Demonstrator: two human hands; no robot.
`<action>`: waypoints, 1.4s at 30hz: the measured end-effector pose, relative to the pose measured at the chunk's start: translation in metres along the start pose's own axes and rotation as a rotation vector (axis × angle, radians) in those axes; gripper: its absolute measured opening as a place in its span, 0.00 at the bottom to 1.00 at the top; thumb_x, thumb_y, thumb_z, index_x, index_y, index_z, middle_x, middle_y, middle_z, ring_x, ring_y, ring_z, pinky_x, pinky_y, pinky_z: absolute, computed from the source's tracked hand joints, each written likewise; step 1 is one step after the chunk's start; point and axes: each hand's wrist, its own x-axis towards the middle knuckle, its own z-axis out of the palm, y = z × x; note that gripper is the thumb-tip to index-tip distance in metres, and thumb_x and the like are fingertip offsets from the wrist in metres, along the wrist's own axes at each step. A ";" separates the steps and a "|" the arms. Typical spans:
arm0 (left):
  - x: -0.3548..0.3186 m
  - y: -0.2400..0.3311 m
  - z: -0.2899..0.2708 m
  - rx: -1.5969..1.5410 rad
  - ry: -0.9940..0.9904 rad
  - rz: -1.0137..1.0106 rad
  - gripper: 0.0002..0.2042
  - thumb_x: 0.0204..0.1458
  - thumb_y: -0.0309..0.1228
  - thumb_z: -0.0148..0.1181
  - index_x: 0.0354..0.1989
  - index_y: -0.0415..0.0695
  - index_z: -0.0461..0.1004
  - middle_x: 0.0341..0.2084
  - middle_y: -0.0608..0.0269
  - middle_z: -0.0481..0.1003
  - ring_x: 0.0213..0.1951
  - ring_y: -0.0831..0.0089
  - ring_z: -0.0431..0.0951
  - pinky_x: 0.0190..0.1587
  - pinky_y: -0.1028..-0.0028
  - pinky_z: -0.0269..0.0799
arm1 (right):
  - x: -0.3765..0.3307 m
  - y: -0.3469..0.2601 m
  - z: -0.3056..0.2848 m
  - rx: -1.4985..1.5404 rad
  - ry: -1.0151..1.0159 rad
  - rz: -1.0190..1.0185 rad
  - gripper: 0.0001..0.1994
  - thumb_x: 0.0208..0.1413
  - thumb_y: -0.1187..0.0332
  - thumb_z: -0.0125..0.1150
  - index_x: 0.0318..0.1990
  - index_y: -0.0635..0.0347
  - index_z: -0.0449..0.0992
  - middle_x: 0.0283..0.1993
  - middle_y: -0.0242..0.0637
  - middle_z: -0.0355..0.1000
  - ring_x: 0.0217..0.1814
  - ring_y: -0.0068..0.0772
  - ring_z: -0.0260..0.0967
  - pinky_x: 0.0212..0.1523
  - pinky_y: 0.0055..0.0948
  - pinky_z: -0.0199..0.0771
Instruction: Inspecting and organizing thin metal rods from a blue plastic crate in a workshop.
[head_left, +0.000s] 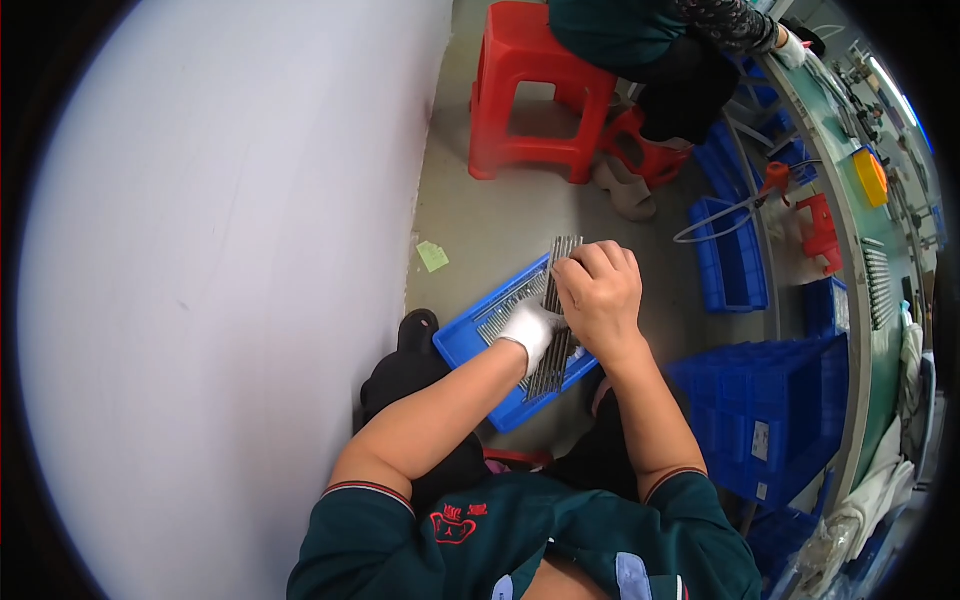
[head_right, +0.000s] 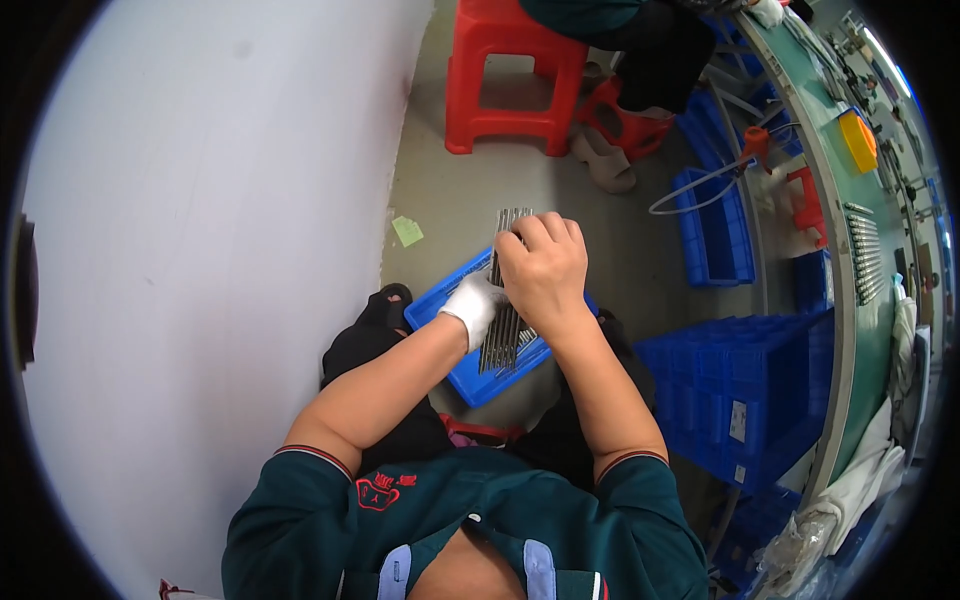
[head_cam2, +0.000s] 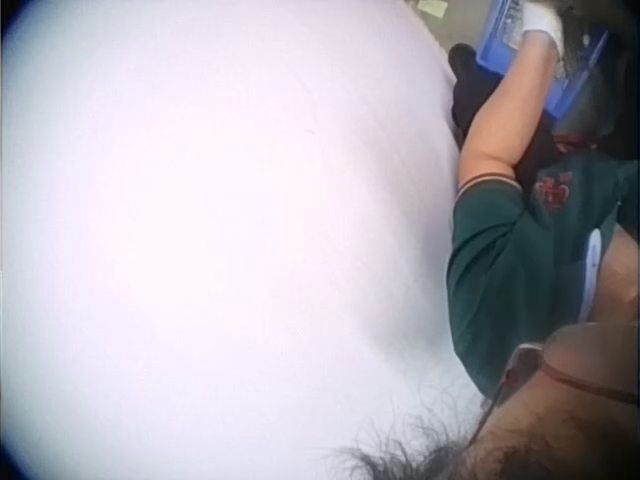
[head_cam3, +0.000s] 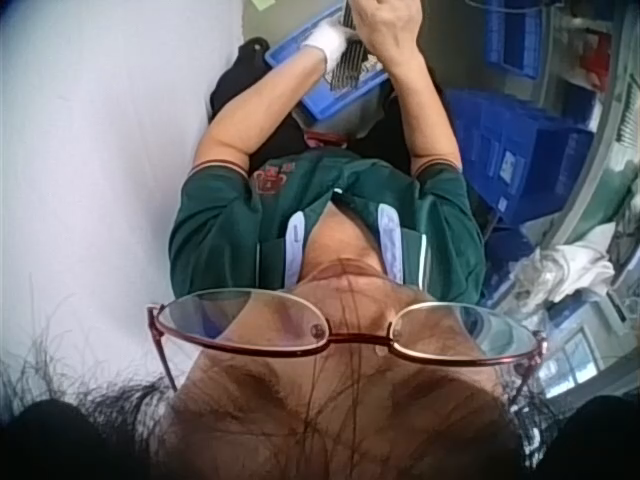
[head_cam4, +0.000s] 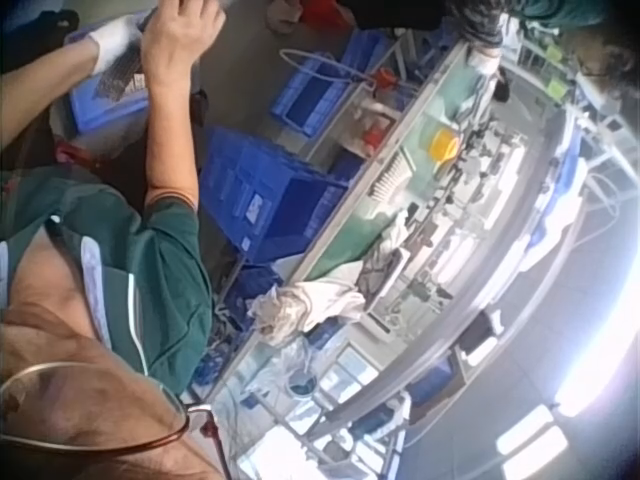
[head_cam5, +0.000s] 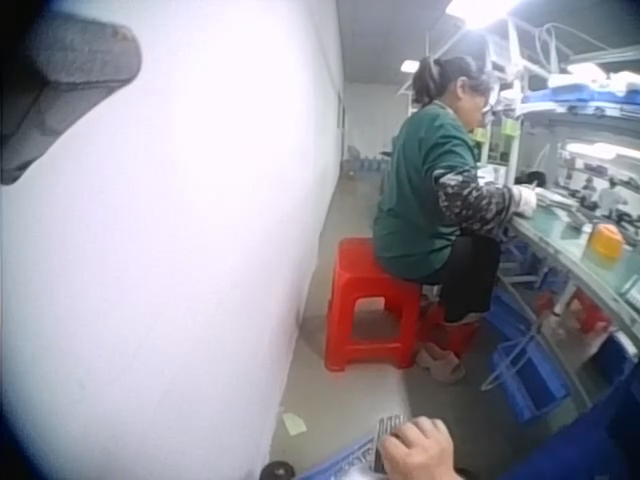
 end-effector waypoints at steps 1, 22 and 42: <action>-0.001 0.001 0.001 -0.002 0.013 -0.004 0.11 0.47 0.17 0.54 0.40 0.33 0.71 0.29 0.54 0.75 0.31 0.64 0.79 0.34 0.66 0.76 | -0.001 0.001 0.001 -0.012 -0.008 0.004 0.06 0.34 0.75 0.62 0.23 0.54 0.73 0.27 0.30 0.67 0.30 0.35 0.65 0.31 0.32 0.63; 0.006 -0.008 -0.006 -0.285 -0.215 0.006 0.07 0.50 0.20 0.56 0.39 0.38 0.74 0.30 0.55 0.78 0.30 0.63 0.80 0.33 0.65 0.77 | -0.005 0.012 -0.014 0.372 0.068 0.272 0.06 0.37 0.77 0.67 0.26 0.60 0.77 0.27 0.35 0.70 0.32 0.37 0.67 0.31 0.32 0.67; 0.008 -0.014 -0.010 -0.183 -0.258 0.002 0.16 0.49 0.17 0.56 0.47 0.41 0.69 0.38 0.62 0.75 0.40 0.68 0.78 0.42 0.70 0.76 | -0.010 0.011 -0.006 0.186 -0.002 0.117 0.07 0.35 0.76 0.67 0.26 0.57 0.76 0.29 0.32 0.70 0.33 0.36 0.67 0.34 0.32 0.68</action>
